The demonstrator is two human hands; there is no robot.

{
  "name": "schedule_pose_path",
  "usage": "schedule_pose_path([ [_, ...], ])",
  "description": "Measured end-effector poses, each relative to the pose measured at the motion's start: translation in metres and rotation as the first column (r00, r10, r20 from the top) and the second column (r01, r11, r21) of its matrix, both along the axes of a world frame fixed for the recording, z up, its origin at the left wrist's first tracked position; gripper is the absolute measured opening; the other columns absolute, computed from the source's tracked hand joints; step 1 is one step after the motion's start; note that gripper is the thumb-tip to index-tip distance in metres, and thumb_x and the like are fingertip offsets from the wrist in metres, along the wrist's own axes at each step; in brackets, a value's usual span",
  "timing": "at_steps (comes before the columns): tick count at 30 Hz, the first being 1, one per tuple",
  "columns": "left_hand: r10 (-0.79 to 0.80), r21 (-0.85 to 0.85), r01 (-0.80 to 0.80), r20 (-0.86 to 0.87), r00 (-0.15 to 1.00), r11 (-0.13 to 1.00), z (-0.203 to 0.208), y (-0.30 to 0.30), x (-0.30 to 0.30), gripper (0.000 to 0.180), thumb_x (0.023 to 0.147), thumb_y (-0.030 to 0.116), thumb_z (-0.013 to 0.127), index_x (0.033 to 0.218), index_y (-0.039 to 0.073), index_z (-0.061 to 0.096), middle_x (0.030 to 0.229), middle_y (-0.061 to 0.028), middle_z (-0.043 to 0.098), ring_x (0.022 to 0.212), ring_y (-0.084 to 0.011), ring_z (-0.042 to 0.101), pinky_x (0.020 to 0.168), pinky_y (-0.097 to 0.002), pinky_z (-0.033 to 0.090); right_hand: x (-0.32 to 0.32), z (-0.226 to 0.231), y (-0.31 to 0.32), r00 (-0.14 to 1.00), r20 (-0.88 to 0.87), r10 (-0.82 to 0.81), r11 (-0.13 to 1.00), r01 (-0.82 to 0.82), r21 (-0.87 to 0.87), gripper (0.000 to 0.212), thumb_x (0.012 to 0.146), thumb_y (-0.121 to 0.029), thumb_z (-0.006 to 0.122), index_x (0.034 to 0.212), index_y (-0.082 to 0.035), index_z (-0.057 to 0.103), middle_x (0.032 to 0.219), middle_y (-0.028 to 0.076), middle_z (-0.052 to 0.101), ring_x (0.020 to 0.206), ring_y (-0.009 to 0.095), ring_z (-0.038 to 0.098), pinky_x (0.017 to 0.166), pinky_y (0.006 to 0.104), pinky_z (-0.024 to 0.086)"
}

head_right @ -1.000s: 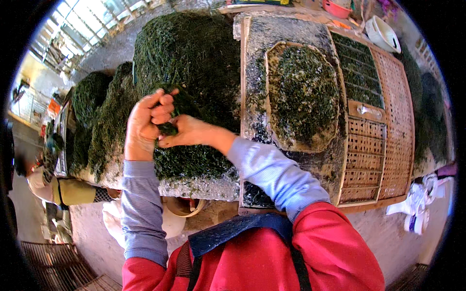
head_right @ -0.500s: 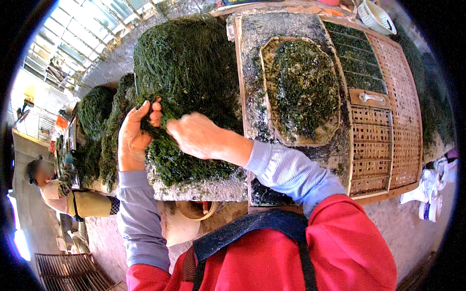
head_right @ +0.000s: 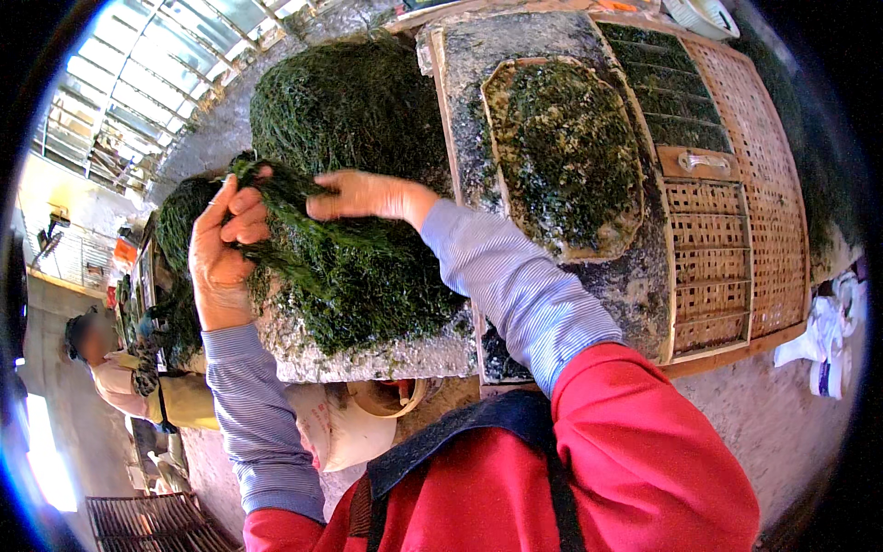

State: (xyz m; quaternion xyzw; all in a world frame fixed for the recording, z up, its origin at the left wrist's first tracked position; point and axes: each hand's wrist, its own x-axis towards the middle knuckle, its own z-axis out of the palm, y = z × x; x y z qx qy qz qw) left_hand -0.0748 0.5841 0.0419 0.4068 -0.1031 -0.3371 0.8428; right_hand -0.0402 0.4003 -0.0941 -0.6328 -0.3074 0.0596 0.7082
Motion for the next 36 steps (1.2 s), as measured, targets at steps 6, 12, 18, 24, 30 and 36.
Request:
schedule_pose_path([
  [6,0.048,-0.210,-0.021,0.125,0.991,0.978,0.035,0.025,0.003,0.037,0.099,0.017,0.034,0.124,-0.011,0.036,0.071,-0.0021,0.035,0.052,-0.0082,0.031,0.048,-0.0245,0.035,-0.010,-0.125,0.018,0.992,-0.059,-0.111,0.920,0.080,-0.385,0.027,0.085,-0.028,0.058,0.071,-0.006,0.063,0.065,0.006,0.066,0.060,0.017,0.064,0.066,0.0312,0.050],
  [12,0.168,0.257,-0.183,0.078,0.983,0.949,-0.059,0.046,0.004,0.036,0.094,0.021,0.050,0.117,-0.006,0.047,0.071,0.0020,0.048,0.048,-0.0016,0.032,0.041,-0.0171,0.027,0.018,-0.156,-0.018,0.737,0.658,0.156,0.229,0.621,-0.750,0.020,0.077,-0.017,0.062,0.079,0.003,0.061,0.069,0.015,0.063,0.063,0.027,0.064,0.064,0.0392,0.051],
  [18,0.153,0.217,-0.100,-0.246,0.957,0.971,-0.135,0.002,-0.028,0.059,0.093,0.049,0.041,0.119,-0.003,0.044,0.087,-0.0068,0.058,0.056,-0.0112,0.047,0.048,-0.0228,0.042,-0.001,0.022,0.012,0.773,0.549,-0.317,0.696,0.583,-0.419,0.014,0.077,-0.007,0.055,0.081,0.006,0.057,0.066,0.022,0.059,0.063,0.035,0.063,0.058,0.0436,0.051],
  [24,-0.005,0.078,0.021,-0.206,0.979,0.997,-0.134,-0.005,-0.020,0.065,0.092,0.053,0.039,0.109,-0.009,0.052,0.094,-0.0106,0.062,0.081,-0.0290,0.062,0.070,-0.0384,0.053,-0.123,-0.008,0.049,0.647,0.762,0.020,0.685,0.546,-0.482,0.015,0.074,-0.011,0.059,0.083,0.001,0.056,0.084,0.016,0.061,0.085,0.030,0.061,0.069,0.0430,0.048],
  [30,0.081,0.137,-0.080,0.003,0.997,0.987,-0.097,0.005,0.001,0.042,0.095,0.013,0.044,0.127,-0.013,0.035,0.082,-0.0035,0.047,0.052,-0.0054,0.037,0.054,-0.0236,0.046,-0.154,-0.117,-0.001,0.630,0.753,-0.190,0.607,0.678,-0.415,0.026,0.083,-0.010,0.052,0.108,-0.004,0.055,0.132,0.015,0.043,0.120,0.030,0.045,0.097,0.0471,0.039],
  [36,0.020,0.179,-0.032,0.070,0.997,0.983,-0.057,-0.035,-0.025,0.043,0.096,0.015,0.043,0.131,-0.009,0.032,0.082,-0.0039,0.045,0.049,-0.0042,0.034,0.041,-0.0208,0.034,-0.156,-0.116,-0.028,0.804,0.440,-0.400,0.810,0.535,-0.242,0.021,0.077,-0.019,0.061,0.089,-0.003,0.062,0.107,0.014,0.060,0.085,0.028,0.063,0.071,0.0387,0.051],
])
